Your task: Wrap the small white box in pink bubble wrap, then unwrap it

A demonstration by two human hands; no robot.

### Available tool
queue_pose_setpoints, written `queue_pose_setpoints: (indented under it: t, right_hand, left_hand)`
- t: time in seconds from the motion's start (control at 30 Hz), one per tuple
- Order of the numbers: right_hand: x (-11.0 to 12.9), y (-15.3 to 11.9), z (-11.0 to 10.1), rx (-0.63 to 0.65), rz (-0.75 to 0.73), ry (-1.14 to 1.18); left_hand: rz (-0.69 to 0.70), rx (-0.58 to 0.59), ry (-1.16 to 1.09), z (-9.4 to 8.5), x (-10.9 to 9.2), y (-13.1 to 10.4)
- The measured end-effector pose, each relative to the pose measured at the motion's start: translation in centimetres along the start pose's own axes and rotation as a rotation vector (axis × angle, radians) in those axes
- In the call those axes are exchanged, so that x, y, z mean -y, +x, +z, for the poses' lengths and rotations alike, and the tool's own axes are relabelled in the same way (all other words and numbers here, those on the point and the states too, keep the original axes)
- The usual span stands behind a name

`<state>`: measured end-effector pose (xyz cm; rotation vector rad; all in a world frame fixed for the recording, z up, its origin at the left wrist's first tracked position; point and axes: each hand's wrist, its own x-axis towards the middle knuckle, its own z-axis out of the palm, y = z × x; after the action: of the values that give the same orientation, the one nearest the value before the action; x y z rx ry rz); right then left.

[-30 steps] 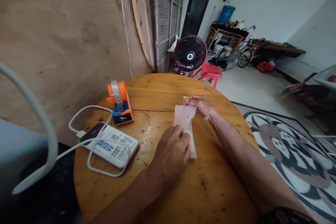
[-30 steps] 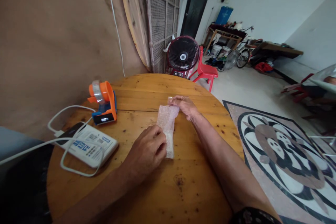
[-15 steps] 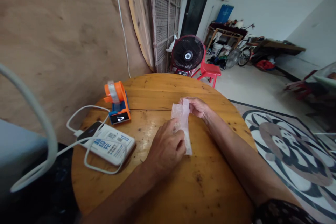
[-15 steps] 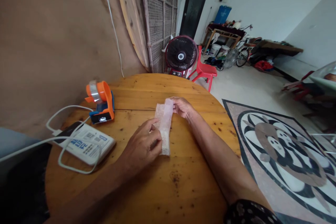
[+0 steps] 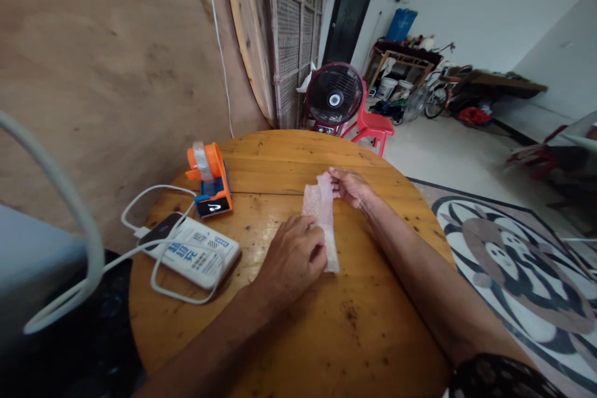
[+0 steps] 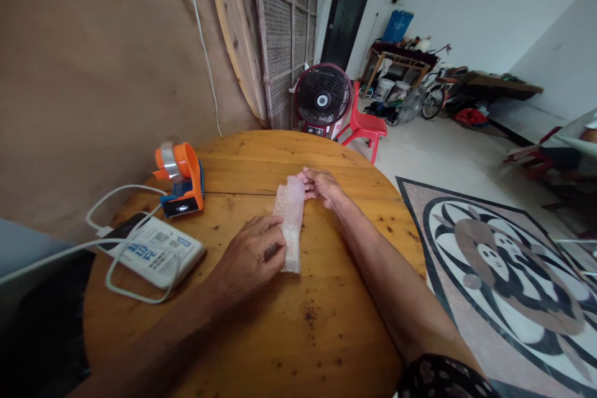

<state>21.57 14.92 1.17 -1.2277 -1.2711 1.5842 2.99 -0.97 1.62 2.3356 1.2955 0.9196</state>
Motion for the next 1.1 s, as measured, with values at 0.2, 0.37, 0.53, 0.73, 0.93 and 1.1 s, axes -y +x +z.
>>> queue_pose_setpoints:
  t: [0.2,0.37,0.53,0.73,0.93,1.1]
  right_hand:
    - [2.3,-1.7,-2.7,0.115,-0.064,-0.068]
    - [3.4,-3.0,-3.0,0.199,-0.225,-0.22]
    - [4.0,-3.8,-2.8,0.338,-0.24,-0.292]
    - [3.5,-3.4,-2.2,0.301,-0.249,-0.308]
    - [3.3,-3.1,-2.5,0.226,-0.29,-0.335]
    - [4.0,-3.9,-2.6,0.309,-0.306,-0.368]
  left_hand:
    - [0.002,0.006,-0.002,-0.1,0.1,-0.1]
    - [0.027,-0.016,0.0,0.0,0.2,-0.1]
    - [0.044,-0.028,0.018,0.1,0.3,0.0]
    - [0.094,-0.038,0.025,0.1,0.5,0.2]
    - [0.103,-0.048,-0.001,0.1,0.6,0.3]
    - [0.099,-0.039,-0.011,0.1,0.6,0.3]
